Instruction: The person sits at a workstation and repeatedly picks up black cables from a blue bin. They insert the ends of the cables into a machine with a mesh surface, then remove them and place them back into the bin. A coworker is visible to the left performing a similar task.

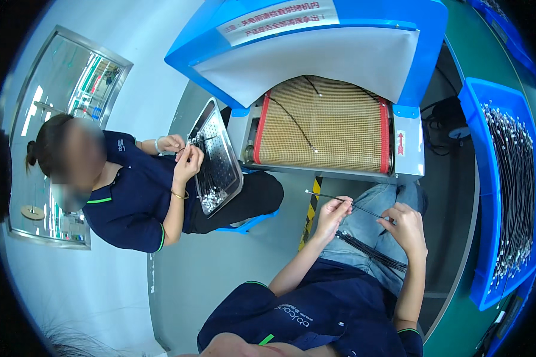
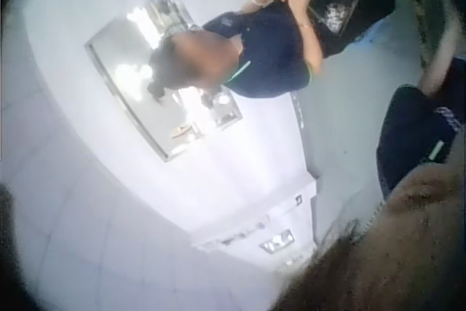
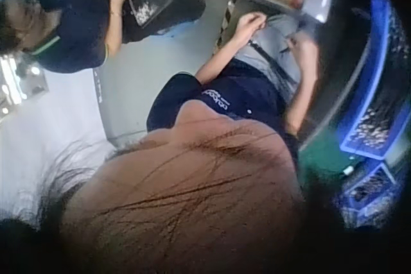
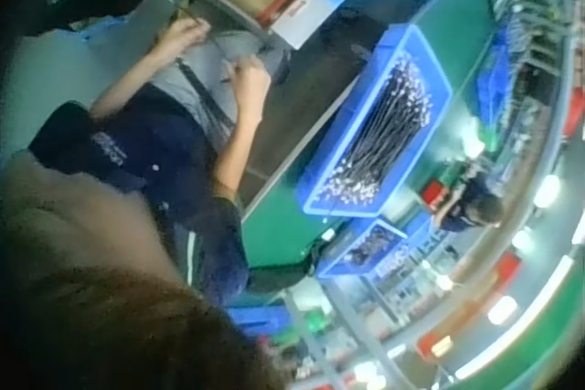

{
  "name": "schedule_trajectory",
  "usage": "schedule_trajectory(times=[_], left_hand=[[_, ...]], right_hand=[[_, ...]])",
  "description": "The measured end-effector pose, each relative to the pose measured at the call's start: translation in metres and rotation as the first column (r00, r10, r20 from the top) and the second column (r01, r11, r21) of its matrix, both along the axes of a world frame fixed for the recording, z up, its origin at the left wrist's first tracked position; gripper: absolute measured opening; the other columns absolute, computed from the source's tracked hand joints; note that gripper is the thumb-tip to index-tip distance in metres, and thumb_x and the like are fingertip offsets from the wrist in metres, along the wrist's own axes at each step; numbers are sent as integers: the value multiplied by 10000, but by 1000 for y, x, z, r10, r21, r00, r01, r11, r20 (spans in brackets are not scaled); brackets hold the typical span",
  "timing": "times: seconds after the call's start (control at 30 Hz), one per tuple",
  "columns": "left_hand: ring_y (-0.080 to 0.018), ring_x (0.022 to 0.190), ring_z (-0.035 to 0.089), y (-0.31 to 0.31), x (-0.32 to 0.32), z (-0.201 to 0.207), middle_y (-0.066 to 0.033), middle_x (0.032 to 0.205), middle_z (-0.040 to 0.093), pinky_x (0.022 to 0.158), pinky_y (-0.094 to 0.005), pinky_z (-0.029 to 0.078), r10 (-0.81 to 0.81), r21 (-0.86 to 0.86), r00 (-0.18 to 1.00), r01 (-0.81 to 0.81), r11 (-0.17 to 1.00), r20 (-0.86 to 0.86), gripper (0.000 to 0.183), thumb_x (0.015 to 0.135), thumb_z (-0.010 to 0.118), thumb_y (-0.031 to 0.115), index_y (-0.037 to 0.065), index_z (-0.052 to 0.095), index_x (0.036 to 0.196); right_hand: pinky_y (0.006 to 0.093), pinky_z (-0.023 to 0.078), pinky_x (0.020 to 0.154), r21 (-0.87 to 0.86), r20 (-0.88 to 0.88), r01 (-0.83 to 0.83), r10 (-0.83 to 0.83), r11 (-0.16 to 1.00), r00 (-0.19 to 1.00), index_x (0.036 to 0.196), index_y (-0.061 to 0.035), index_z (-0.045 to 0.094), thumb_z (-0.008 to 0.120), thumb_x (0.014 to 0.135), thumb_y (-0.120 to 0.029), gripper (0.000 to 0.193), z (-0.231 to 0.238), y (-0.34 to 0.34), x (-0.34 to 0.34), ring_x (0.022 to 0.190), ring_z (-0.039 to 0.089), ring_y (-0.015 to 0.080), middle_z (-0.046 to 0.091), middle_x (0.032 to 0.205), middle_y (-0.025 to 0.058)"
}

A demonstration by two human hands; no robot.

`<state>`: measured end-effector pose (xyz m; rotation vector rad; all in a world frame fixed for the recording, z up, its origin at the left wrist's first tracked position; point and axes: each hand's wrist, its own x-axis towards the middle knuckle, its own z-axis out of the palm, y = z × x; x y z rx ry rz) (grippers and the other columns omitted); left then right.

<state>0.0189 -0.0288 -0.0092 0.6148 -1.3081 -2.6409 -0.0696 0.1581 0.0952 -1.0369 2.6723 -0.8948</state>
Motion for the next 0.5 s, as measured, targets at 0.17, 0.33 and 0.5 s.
schedule_trajectory(times=[0.17,0.33,0.5], left_hand=[[-82,815,577,-3,0,-4,-34,895,618,750,-219,485,-50,25,999,50,998,-16,180,907,608,107,5,619,1055],[-102,887,582,-3,-6,7,-45,976,615,788,-239,478,-168,-27,985,169,985,38,235,903,611,101,15,573,1119],[-90,906,584,2,14,-22,-29,1001,635,814,-234,454,-401,-230,909,416,880,110,205,893,628,124,19,606,1068]], right_hand=[[356,462,562,3,7,45,-45,999,999,698,-35,651,765,659,-140,160,-3,-4,0,595,581,233,570,651,75],[367,462,567,-28,-11,82,-82,996,997,701,-36,647,754,674,-146,155,-8,-11,-14,610,586,251,564,649,83],[402,470,594,-38,-24,69,-70,997,997,708,-48,642,715,715,-191,161,-9,-45,-45,665,608,282,593,708,81]])
